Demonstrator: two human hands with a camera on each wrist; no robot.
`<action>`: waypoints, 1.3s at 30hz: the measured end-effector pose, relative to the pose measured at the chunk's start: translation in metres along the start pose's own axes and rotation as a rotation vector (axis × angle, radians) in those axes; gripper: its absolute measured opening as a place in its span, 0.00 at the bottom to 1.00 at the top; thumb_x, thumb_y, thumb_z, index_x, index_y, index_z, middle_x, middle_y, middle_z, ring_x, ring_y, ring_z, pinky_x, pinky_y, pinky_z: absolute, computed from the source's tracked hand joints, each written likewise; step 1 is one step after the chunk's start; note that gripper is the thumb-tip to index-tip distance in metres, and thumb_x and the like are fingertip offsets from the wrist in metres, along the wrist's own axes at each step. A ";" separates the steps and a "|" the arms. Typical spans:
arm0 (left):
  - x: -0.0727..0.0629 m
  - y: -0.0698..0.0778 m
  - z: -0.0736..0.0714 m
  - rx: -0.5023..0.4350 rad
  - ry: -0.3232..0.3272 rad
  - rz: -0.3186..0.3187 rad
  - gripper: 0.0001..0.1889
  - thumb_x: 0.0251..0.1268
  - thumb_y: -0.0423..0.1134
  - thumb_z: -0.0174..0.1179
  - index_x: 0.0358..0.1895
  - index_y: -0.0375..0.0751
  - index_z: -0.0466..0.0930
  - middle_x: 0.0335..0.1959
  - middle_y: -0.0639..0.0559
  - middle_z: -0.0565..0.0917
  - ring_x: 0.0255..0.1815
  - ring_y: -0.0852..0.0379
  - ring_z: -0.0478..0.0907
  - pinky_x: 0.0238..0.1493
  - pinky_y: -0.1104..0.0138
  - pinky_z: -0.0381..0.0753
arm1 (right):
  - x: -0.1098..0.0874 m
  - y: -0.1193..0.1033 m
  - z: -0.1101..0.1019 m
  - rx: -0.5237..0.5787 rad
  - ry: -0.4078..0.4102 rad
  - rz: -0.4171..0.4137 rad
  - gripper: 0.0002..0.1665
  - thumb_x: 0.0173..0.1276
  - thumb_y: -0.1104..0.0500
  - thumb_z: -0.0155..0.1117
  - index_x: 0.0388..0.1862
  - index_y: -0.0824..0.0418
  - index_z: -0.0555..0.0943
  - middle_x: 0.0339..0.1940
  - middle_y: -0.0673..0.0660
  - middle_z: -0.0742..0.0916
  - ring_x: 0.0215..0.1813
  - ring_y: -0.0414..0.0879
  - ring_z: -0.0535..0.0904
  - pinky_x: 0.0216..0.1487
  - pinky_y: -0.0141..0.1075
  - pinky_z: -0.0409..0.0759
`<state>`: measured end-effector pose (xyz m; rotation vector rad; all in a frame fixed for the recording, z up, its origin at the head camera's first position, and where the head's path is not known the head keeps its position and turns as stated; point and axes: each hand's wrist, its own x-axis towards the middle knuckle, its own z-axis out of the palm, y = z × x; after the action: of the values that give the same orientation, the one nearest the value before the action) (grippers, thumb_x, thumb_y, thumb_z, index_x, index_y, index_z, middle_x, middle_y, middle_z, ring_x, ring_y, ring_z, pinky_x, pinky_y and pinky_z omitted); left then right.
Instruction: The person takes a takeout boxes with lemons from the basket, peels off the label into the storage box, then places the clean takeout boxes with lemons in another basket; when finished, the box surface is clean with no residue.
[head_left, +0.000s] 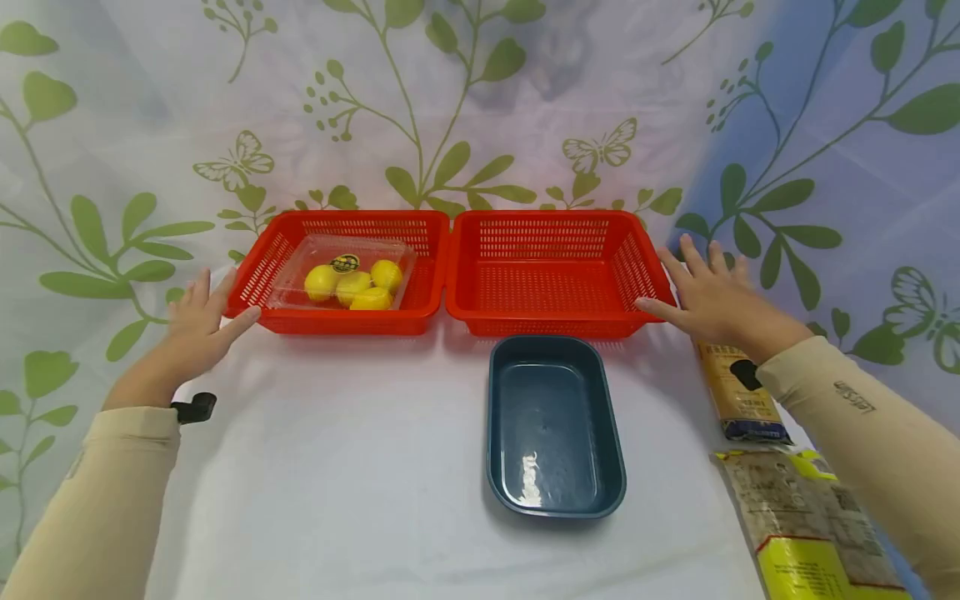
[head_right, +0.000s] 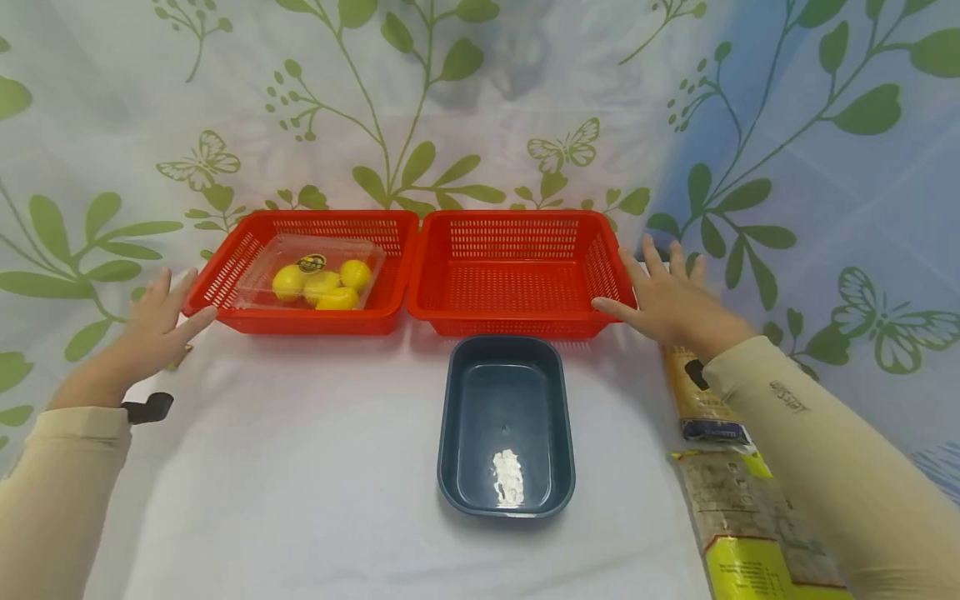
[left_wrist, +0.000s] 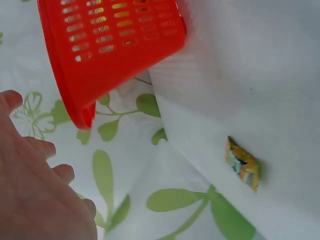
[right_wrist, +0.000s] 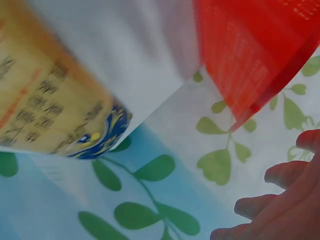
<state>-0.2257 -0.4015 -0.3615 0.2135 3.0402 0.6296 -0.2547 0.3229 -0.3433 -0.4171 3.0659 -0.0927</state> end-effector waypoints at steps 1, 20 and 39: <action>-0.001 -0.003 0.000 -0.025 0.011 -0.009 0.45 0.84 0.61 0.41 0.85 0.39 0.28 0.81 0.28 0.20 0.78 0.21 0.19 0.68 0.28 0.18 | 0.002 -0.003 -0.001 0.009 -0.005 -0.006 0.65 0.73 0.21 0.46 0.88 0.61 0.38 0.84 0.75 0.38 0.77 0.86 0.32 0.65 0.82 0.27; 0.006 -0.011 0.041 -0.753 0.266 -0.254 0.43 0.83 0.61 0.44 0.88 0.53 0.31 0.87 0.42 0.35 0.85 0.39 0.30 0.76 0.35 0.37 | 0.038 -0.068 0.000 0.142 -0.029 -0.125 0.64 0.73 0.20 0.44 0.89 0.57 0.38 0.86 0.68 0.38 0.80 0.80 0.30 0.69 0.76 0.24; 0.020 0.013 0.072 -1.246 0.587 -0.214 0.33 0.85 0.44 0.52 0.86 0.50 0.53 0.83 0.52 0.57 0.81 0.56 0.57 0.74 0.71 0.59 | 0.085 -0.177 0.010 0.240 -0.059 -0.271 0.62 0.70 0.18 0.44 0.90 0.48 0.39 0.88 0.59 0.44 0.84 0.70 0.35 0.77 0.66 0.31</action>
<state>-0.2398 -0.3582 -0.4224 -0.3840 2.3171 2.6367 -0.2890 0.1291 -0.3454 -0.7967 2.8724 -0.4433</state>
